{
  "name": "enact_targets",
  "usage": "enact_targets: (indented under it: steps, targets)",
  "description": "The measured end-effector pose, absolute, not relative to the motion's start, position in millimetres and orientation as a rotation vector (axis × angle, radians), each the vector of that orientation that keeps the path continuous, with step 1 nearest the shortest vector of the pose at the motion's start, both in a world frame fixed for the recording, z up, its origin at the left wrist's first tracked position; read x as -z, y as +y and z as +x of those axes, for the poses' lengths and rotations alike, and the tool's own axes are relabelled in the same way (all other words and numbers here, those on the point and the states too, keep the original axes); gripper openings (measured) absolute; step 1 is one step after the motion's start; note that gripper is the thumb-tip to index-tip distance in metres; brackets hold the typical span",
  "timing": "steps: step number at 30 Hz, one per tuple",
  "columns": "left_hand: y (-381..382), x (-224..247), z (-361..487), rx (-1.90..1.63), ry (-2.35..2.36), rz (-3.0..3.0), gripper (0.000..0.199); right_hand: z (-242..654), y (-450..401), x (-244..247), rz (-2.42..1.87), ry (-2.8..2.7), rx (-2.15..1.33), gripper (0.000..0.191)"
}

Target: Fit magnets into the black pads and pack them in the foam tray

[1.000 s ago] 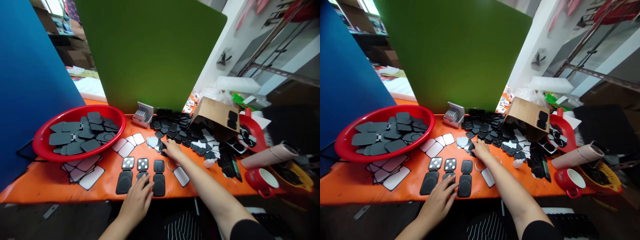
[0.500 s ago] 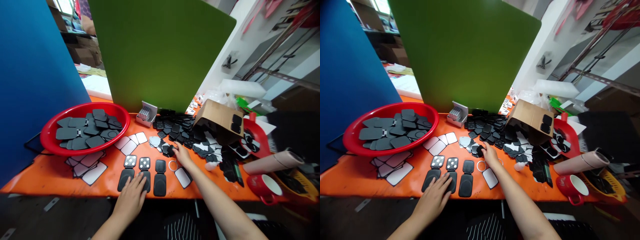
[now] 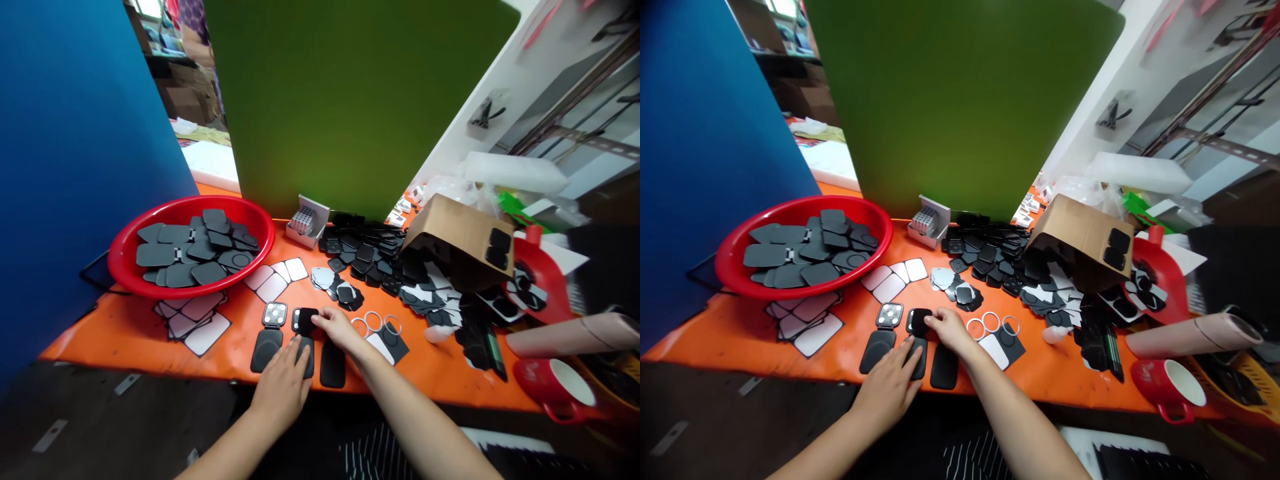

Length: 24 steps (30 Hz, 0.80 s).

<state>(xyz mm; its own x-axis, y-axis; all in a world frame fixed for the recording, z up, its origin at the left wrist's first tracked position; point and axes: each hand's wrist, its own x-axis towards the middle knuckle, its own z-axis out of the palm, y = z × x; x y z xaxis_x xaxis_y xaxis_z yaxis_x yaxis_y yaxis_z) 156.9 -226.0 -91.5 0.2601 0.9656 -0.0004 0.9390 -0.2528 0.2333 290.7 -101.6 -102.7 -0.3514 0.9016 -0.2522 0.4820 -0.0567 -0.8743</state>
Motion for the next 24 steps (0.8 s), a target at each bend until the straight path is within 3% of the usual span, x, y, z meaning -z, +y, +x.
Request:
enact_targets:
  steps: [8, 24]
  targets:
    - [-223, 87, 159, -0.111, 1.81, 2.207, 0.053, 280, -100, 118, -1.577, -1.973, -1.262, 0.024]
    - [-222, 88, 160, -0.09, 1.815, 2.183, 0.053, 275, -97, 102, -1.666, -2.233, -1.093, 0.026]
